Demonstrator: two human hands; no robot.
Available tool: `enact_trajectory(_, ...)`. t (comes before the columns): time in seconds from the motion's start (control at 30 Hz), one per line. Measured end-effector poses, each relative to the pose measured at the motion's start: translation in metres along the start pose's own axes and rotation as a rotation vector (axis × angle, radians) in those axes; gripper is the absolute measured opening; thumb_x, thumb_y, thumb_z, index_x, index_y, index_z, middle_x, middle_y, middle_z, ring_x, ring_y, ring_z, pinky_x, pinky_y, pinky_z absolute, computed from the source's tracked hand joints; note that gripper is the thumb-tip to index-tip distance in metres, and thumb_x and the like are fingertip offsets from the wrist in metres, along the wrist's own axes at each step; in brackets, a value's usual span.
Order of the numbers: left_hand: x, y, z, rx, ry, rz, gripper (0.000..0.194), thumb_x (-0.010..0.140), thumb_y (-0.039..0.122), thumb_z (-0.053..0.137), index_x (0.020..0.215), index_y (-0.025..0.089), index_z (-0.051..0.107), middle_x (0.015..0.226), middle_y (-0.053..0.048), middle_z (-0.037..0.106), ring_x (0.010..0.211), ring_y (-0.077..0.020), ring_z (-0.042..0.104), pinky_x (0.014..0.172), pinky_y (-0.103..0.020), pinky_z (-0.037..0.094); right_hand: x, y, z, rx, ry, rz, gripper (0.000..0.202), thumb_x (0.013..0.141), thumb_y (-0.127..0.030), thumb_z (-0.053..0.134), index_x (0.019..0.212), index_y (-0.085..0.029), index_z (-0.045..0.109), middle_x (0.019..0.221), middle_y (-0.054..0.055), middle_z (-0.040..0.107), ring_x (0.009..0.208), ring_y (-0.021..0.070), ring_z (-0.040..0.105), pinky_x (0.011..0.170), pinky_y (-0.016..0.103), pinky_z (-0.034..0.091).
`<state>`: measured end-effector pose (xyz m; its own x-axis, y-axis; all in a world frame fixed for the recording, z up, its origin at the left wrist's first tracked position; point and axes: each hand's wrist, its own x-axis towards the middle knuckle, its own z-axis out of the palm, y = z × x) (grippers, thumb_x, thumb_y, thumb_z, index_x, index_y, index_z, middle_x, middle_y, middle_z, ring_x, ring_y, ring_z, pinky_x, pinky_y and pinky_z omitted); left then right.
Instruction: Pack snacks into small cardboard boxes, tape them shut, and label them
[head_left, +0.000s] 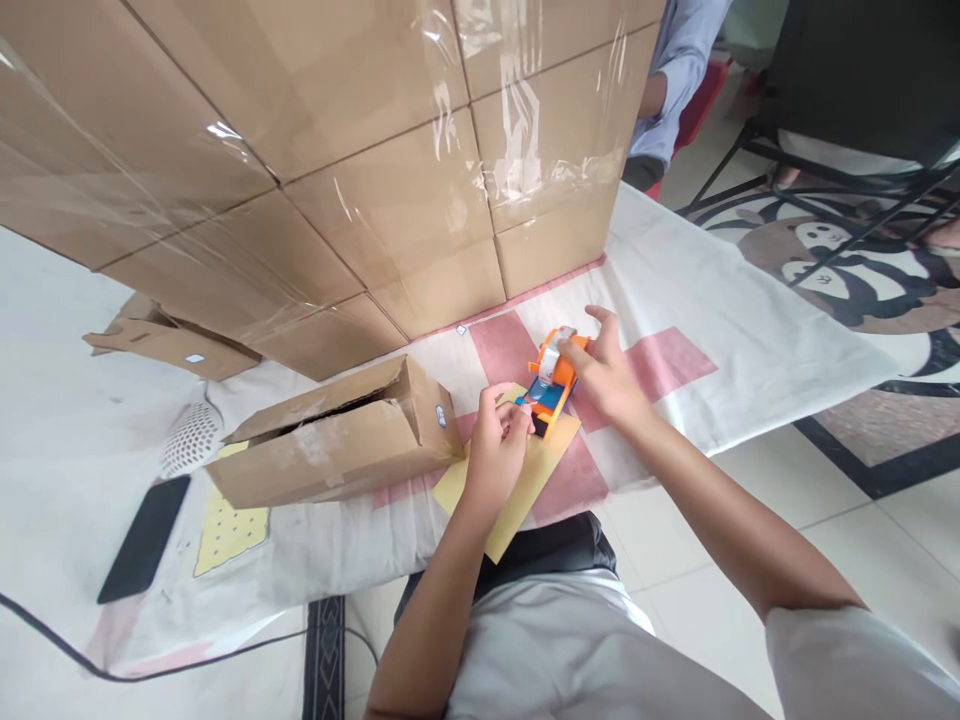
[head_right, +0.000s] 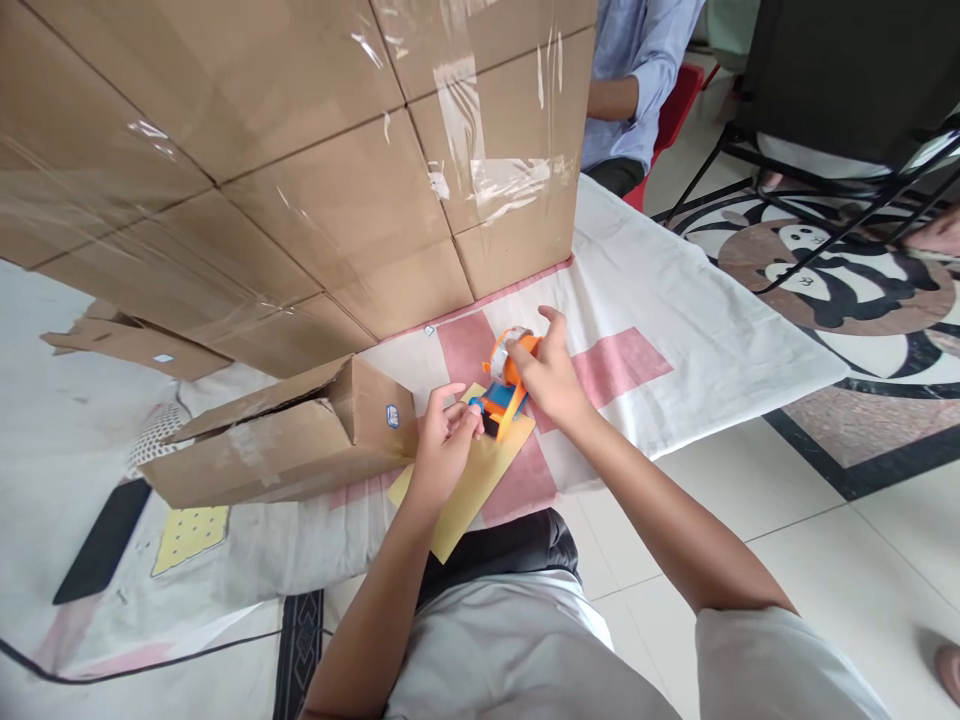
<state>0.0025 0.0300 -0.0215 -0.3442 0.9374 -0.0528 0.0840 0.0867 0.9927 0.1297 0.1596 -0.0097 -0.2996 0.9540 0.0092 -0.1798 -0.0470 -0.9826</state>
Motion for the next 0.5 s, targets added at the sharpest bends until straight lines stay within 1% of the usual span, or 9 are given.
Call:
enact_trajectory(0.1,-0.001,-0.003,0.0,-0.018,-0.013,-0.009,0.024,0.1,0.032,0.055,0.123,0.024,0.049,0.086,0.0,0.067,0.081,-0.0141,0.067,0.076,-0.027,0.053,-0.024,-0.002,-0.016,-0.094,0.068,-0.022,0.078,0.082,-0.041,0.083,0.139,-0.027,0.031,0.071,-0.007,0.068,0.06,0.0171,0.066,0.056,0.027,0.053)
enact_trajectory(0.17,-0.001,-0.004,0.002,-0.026,-0.026,-0.016,0.023,0.1,0.031,0.055,0.122,0.025,0.05,0.087,0.0,0.067,0.082,-0.0143,0.067,0.077,-0.027,0.053,-0.04,-0.005,-0.023,-0.065,0.067,-0.064,0.079,0.081,-0.037,0.085,0.138,-0.031,0.031,0.073,-0.006,0.069,0.059,0.0187,0.068,0.056,0.03,0.056)
enact_trajectory(0.2,-0.002,-0.005,0.002,-0.03,-0.034,-0.02,0.022,0.1,0.03,0.055,0.121,0.025,0.05,0.086,0.0,0.067,0.083,-0.0145,0.067,0.077,-0.027,0.053,-0.047,-0.006,-0.026,-0.026,0.058,-0.076,0.076,0.08,-0.034,0.087,0.133,-0.033,0.033,0.075,-0.005,0.07,0.058,0.0194,0.069,0.055,0.032,0.058)
enact_trajectory(0.27,-0.002,-0.005,0.003,-0.036,-0.051,-0.03,0.021,0.099,0.029,0.055,0.12,0.025,0.051,0.086,0.0,0.066,0.084,-0.0149,0.067,0.076,-0.027,0.052,-0.058,-0.007,-0.033,0.061,0.025,-0.09,0.068,0.076,-0.03,0.09,0.118,-0.035,0.037,0.079,-0.005,0.071,0.058,0.0202,0.069,0.052,0.034,0.059)
enact_trajectory(0.33,-0.001,-0.005,0.003,-0.041,-0.071,-0.04,0.02,0.098,0.029,0.057,0.117,0.025,0.052,0.086,0.0,0.066,0.084,-0.0149,0.067,0.076,-0.028,0.052,-0.063,-0.006,-0.041,0.09,-0.018,-0.119,0.057,0.075,-0.028,0.091,0.101,-0.033,0.041,0.082,-0.005,0.07,0.061,0.0198,0.069,0.053,0.034,0.059)
enact_trajectory(0.4,0.0,-0.004,0.002,-0.054,-0.096,-0.053,0.019,0.097,0.03,0.059,0.115,0.025,0.053,0.083,0.001,0.066,0.082,-0.0148,0.066,0.076,-0.028,0.052,-0.063,-0.004,-0.049,-0.002,-0.037,-0.188,0.042,0.079,-0.03,0.088,0.084,-0.028,0.046,0.075,-0.004,0.064,0.064,0.0173,0.066,0.057,0.032,0.057)
enact_trajectory(0.47,0.002,-0.004,0.0,-0.077,-0.124,-0.07,0.019,0.096,0.031,0.06,0.113,0.024,0.053,0.079,0.001,0.065,0.079,-0.0146,0.066,0.075,-0.028,0.051,-0.062,-0.003,-0.056,-0.204,-0.05,-0.26,0.036,0.086,-0.035,0.081,0.07,-0.024,0.051,0.068,-0.002,0.059,0.063,0.0148,0.059,0.058,0.029,0.051)
enact_trajectory(0.5,0.003,-0.003,0.0,-0.09,-0.136,-0.081,0.02,0.096,0.031,0.06,0.113,0.024,0.052,0.077,0.002,0.064,0.077,-0.0146,0.065,0.074,-0.028,0.051,-0.061,-0.002,-0.057,-0.327,-0.06,-0.293,0.033,0.088,-0.037,0.079,0.068,-0.023,0.057,0.068,0.0,0.061,0.063,0.0147,0.058,0.059,0.029,0.048)
